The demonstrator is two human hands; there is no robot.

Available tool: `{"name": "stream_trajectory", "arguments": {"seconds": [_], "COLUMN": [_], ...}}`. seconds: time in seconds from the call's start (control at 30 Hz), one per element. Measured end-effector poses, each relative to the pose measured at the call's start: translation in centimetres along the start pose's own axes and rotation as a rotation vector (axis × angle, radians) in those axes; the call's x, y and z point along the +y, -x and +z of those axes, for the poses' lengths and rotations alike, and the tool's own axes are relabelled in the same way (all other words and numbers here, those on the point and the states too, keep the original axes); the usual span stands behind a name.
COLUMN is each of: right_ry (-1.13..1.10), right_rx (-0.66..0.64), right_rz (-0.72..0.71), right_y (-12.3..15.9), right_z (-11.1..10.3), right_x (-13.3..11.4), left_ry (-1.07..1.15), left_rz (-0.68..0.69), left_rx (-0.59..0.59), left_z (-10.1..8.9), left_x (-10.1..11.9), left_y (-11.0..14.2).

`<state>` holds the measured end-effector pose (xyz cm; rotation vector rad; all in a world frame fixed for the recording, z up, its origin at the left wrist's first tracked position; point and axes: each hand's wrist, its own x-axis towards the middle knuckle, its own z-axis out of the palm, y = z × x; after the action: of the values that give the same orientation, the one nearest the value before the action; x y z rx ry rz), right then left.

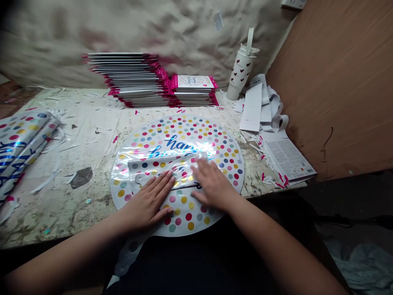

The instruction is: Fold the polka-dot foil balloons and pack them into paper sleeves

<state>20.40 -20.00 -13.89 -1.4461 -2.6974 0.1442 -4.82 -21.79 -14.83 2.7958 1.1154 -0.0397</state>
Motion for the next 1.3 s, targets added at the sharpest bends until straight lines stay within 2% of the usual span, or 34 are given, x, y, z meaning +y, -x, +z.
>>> {"name": "stream_trajectory", "arguments": {"seconds": [0.07, 0.2, 0.33, 0.37, 0.4, 0.43, 0.5, 0.53, 0.57, 0.63, 0.7, 0.8, 0.9, 0.97, 1.03, 1.1, 1.2, 1.23, 1.3], "right_ry": [0.106, 0.244, 0.080, 0.010, -0.063, -0.134, -0.258, -0.303, -0.330, -0.322, -0.256, -0.175, -0.217, -0.290, -0.418, -0.610, -0.830, -0.845, -0.828], "right_rx": [0.064, 0.172, 0.422, 0.481, 0.526, 0.543, 0.515, 0.480, 0.449, 0.419, 0.393, 0.241, 0.124, 0.111, 0.084, -0.012, -0.204, -0.228, -0.209], "right_rz": [-0.194, -0.167, -0.414, -0.416, -0.356, -0.238, 0.029, 0.111, 0.131, 0.003, -0.229, -0.495, -0.544, -0.462, -0.306, -0.055, 0.377, 0.477, 0.567], "right_y": [0.5, 0.5, 1.9, 2.4, 3.0, 3.4, 3.9, 3.8, 3.6, 2.8, 1.9, 1.0, 0.8, 0.8, 0.6, -0.2, -2.1, -2.8, -3.8], "right_z": [-0.5, -1.5, -2.0, -1.8, -1.4, -0.9, 0.4, 0.9, 1.4, 1.7, 1.5, 0.7, 0.3, 0.0, -0.3, -0.6, -0.9, -1.0, -1.0], "right_x": [0.0, -1.8, -4.1, -4.2, -4.0, -3.5, -2.2, -1.6, -1.1, -0.4, -0.1, 0.2, 0.5, 0.7, 0.7, 0.7, 1.0, 1.2, 1.3], "left_ry": [0.003, -0.014, -0.015, 0.015, 0.059, 0.107, 0.189, 0.208, 0.213, 0.200, 0.197, 0.201, 0.197, 0.245, 0.373, 0.595, 1.055, 1.175, 1.313], "left_rz": [0.005, -0.083, -0.244, -0.252, -0.235, -0.194, -0.064, 0.001, 0.055, 0.123, 0.184, 0.261, 0.267, 0.239, 0.136, -0.111, -0.652, -0.785, -0.924], "left_rx": [-0.015, 0.003, 0.012, 0.018, 0.029, 0.042, 0.044, 0.031, 0.012, -0.022, -0.043, -0.057, -0.012, 0.059, 0.127, 0.115, -0.054, -0.106, -0.165], "left_z": [-0.2, -1.3, -2.2, -2.3, -2.2, -2.1, -1.7, -1.5, -1.3, -1.2, -1.2, -1.2, -0.9, -0.9, -1.2, -2.0, -3.4, -3.8, -4.2], "left_x": [0.1, 1.2, 1.8, 1.5, 1.2, 0.8, -0.1, -0.4, -0.6, -0.8, -0.8, -1.0, -1.1, -1.1, -1.2, -1.4, -2.2, -2.5, -3.2], "left_y": [-0.1, -1.1, -2.2, -2.3, -2.2, -2.1, -1.6, -1.4, -1.3, -1.2, -1.3, -1.0, 0.0, 0.7, 0.9, 0.3, -2.0, -2.9, -4.6]}}
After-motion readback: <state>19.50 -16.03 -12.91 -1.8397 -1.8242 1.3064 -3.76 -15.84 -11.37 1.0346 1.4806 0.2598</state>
